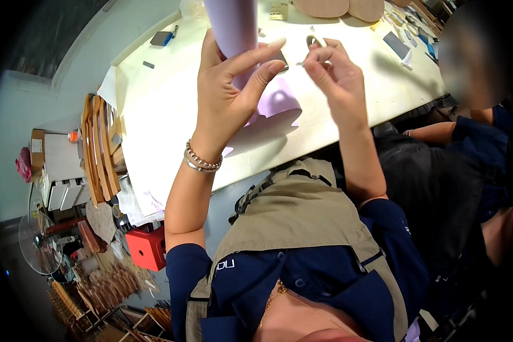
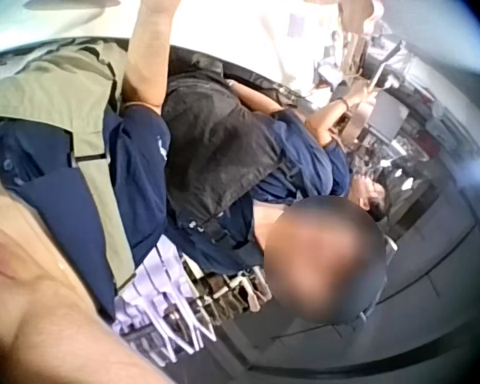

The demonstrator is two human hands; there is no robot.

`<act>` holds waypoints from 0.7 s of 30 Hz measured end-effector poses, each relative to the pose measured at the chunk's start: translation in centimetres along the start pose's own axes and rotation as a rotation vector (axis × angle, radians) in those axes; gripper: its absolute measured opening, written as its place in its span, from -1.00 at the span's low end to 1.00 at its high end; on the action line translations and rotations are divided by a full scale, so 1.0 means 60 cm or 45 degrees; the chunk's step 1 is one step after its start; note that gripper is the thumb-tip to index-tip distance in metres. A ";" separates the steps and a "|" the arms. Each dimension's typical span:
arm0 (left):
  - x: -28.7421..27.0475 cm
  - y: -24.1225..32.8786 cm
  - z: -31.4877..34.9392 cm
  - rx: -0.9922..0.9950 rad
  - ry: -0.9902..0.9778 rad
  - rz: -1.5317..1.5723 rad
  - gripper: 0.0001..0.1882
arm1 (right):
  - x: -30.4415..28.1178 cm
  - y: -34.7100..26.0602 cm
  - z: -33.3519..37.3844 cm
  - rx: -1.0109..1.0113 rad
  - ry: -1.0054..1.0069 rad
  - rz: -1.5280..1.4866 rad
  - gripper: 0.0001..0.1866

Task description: The person retrieves purple guitar bodies from a rack, sands the edges with a sanding block, and applies small circular stickers to the sound holes. The person then places the finished bodies back onto the rack. The process is repeated for multiple guitar bodies.

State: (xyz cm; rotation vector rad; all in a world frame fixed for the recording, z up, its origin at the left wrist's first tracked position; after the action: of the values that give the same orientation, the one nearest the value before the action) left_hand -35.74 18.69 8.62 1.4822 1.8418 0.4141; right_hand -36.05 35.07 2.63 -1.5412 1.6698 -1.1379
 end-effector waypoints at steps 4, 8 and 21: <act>-0.004 0.002 0.004 0.048 -0.028 -0.049 -0.72 | 0.045 0.045 -0.011 0.122 -0.865 0.452 -0.81; 0.000 0.003 0.006 0.002 -0.066 -0.039 -0.71 | 0.099 0.053 -0.002 -0.081 -1.188 0.605 -0.81; -0.018 -0.005 0.011 0.023 -0.035 -0.071 -0.70 | 0.110 0.098 -0.075 -0.214 -0.888 1.049 -0.61</act>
State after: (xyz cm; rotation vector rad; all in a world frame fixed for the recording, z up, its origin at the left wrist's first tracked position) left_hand -35.40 17.46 8.33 1.4379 1.8649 0.3497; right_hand -43.75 29.24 0.36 -0.9686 1.6336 -0.0176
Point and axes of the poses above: each hand's wrist, its own z-axis away from the middle knuckle, its own x-axis out of the palm, y = z × x, the point moved 9 cm from there along -z, towards the middle knuckle, and after that the axes turned 5 degrees about y, right-handed, at the moved point
